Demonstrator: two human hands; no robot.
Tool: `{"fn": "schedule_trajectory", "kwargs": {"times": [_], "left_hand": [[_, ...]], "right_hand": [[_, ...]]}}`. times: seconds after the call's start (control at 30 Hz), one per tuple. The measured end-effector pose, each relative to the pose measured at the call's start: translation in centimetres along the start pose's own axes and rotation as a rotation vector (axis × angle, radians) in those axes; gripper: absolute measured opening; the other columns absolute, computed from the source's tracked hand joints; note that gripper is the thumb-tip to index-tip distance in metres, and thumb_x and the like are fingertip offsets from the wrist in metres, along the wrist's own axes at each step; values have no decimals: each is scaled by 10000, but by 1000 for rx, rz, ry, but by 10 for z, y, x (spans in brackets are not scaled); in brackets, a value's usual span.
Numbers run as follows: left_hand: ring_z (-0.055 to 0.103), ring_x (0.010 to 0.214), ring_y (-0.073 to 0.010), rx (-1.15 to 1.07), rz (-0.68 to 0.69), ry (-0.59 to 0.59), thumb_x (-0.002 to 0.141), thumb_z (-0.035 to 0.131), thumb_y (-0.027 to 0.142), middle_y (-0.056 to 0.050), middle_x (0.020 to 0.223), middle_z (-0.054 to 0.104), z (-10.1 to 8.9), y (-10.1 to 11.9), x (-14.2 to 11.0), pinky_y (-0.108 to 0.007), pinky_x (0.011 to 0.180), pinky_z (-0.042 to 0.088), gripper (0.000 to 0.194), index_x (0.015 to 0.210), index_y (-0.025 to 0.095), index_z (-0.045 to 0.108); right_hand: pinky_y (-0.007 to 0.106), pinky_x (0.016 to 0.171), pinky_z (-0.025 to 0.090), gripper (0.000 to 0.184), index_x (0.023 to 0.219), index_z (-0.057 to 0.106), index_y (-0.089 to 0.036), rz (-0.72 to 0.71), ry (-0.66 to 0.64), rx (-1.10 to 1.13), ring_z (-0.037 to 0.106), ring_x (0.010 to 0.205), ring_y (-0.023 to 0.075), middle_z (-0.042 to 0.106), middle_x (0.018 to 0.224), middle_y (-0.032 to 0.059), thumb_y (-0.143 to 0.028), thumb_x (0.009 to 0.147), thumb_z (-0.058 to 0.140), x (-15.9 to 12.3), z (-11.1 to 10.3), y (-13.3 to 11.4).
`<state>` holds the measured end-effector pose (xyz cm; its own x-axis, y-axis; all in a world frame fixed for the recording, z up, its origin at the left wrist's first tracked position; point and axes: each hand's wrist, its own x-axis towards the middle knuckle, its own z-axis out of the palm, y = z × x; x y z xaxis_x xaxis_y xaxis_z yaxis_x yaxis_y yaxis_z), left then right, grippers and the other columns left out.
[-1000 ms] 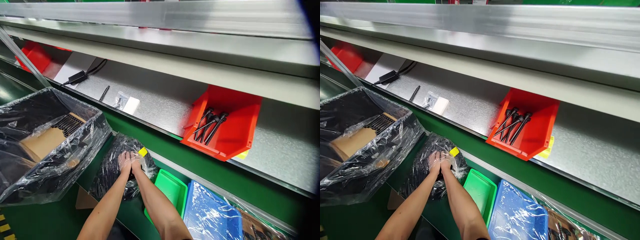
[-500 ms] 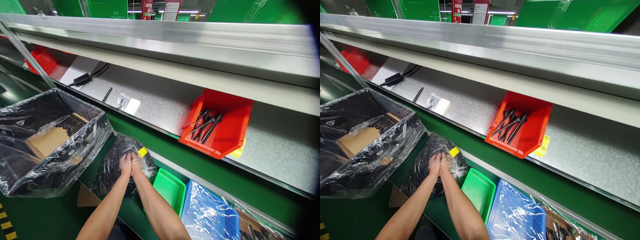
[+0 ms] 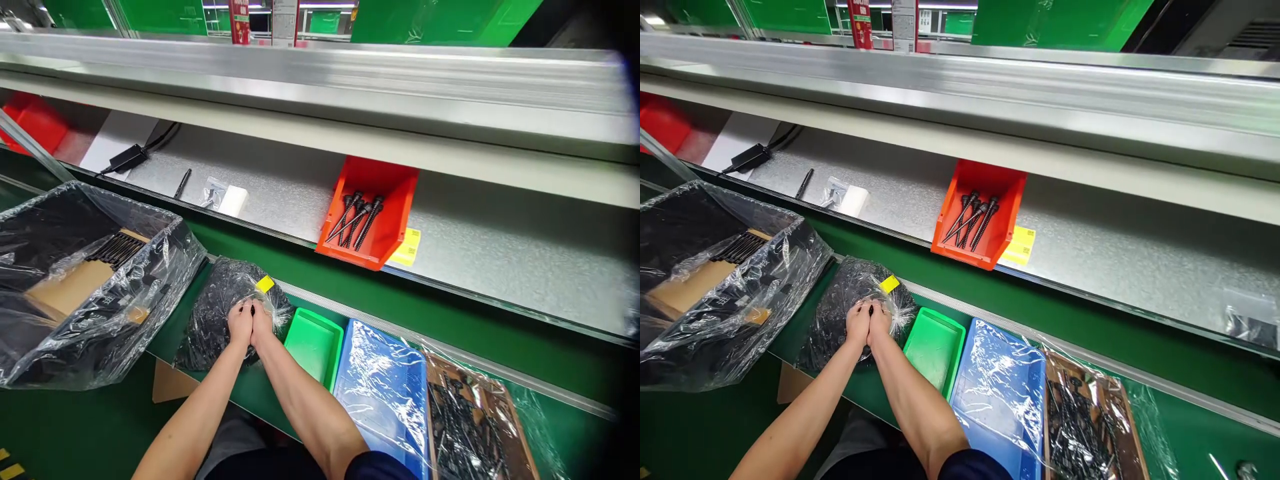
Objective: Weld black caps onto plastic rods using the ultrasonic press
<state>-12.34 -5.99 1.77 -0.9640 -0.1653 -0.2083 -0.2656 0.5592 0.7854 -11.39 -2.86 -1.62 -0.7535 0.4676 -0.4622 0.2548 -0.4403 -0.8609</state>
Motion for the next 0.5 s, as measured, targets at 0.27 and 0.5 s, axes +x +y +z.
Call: {"fn": "schedule_trajectory", "kwargs": {"times": [0.27,0.5], "left_hand": [[608,992,-214,37,105,-157,853,469,391,-71,1036,687,36,10,-81,-327,937,447,309,923,192,695],[652,880,-216,126,11,-380,833,504,362,-79,905,713,106,-14,-142,-312,816,494,271,856,180,704]], "right_hand": [[289,758,538,375,953,615,-178,144,212,253,663,909,210,714,988,81,-500,791,511,-42,-84,1],[327,713,554,313,866,583,-194,241,378,209,686,787,220,711,846,82,-458,758,455,-53,-181,32]]}}
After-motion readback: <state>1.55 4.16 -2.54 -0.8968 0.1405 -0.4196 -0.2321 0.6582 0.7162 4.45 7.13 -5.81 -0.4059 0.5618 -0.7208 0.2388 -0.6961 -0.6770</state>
